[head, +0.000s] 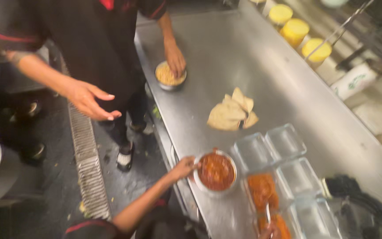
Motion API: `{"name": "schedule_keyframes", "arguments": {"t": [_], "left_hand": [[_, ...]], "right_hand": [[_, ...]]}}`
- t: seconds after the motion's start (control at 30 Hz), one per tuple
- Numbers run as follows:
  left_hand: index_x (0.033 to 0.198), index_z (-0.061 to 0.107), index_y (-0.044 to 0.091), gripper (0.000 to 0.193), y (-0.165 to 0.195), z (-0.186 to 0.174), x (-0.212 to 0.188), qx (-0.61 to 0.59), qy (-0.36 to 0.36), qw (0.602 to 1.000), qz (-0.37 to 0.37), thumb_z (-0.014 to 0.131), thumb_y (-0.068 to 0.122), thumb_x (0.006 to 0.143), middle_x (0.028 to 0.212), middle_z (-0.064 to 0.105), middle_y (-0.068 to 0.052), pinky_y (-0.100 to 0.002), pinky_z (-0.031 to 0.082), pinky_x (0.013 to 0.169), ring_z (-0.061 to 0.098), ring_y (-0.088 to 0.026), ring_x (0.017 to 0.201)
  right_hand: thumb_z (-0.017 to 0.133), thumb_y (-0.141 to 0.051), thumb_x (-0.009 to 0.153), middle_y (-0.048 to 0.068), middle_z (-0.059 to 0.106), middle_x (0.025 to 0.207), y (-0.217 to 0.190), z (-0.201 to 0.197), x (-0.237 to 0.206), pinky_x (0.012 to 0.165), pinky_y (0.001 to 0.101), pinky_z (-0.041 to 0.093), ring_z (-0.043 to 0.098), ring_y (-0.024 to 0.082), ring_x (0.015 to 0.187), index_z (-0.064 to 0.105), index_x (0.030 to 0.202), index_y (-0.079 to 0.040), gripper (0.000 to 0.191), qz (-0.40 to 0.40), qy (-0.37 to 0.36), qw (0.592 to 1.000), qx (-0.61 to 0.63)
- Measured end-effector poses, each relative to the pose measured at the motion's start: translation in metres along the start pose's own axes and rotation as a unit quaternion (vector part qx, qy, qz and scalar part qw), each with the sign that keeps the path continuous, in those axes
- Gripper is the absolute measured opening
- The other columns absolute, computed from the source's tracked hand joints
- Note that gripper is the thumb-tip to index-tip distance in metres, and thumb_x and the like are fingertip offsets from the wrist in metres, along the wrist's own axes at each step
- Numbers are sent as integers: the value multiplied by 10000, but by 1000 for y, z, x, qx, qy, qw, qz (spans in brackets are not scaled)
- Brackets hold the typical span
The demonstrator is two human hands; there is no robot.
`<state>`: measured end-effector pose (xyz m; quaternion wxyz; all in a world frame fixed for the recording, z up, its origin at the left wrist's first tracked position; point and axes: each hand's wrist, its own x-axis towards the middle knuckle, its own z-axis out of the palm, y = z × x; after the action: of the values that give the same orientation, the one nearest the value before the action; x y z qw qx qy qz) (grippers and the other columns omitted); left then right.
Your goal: The person spoons red sauce from a metal bowl into square glass containers arranged on a steel prep counter, then places flat pastry sheets on top of the sauce in each container, working through the row of containers one at a time.
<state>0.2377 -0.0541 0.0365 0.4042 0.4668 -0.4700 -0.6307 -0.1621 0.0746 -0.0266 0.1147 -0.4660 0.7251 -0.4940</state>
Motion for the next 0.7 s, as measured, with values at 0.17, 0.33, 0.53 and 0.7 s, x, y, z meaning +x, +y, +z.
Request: {"name": "schedule_keyframes", "arguments": {"t": [0.17, 0.33, 0.53, 0.7], "left_hand": [[1005, 605, -21, 265, 5, -21, 11, -35, 12, 998, -44, 666, 237, 1004, 812, 601, -36, -328, 626, 575, 663, -138, 683], [1072, 615, -17, 272, 23, -55, 39, -91, 34, 995, -34, 671, 240, 1002, 878, 650, -73, -345, 650, 596, 683, -164, 728], [1207, 649, 25, 382, 26, -80, 83, -78, 1, 997, 0, 664, 312, 956, 960, 739, -90, -358, 633, 659, 709, -175, 761], [1053, 707, -3, 388, 53, -83, 99, 112, 63, 992, -14, 644, 379, 1024, 771, 647, -145, -388, 575, 617, 642, -202, 672]], "right_hand": [[661, -282, 1012, 112, 691, 787, -28, 72, -9, 712, 312, 522, 627, 178, 686, 715, 1053, -5, 286, -77, -12, 996, 33], [660, -236, 969, 129, 711, 815, -99, 147, -1, 702, 319, 558, 670, 192, 702, 731, 1049, -13, 247, -80, -52, 995, 18], [612, -159, 980, 181, 763, 957, -212, 128, -12, 731, 374, 558, 732, 293, 799, 724, 1135, -39, 225, -13, -132, 985, -112], [628, -103, 927, 202, 751, 982, -287, 143, 37, 781, 423, 579, 744, 334, 871, 717, 1170, -58, 263, -182, -102, 963, -172]]}}
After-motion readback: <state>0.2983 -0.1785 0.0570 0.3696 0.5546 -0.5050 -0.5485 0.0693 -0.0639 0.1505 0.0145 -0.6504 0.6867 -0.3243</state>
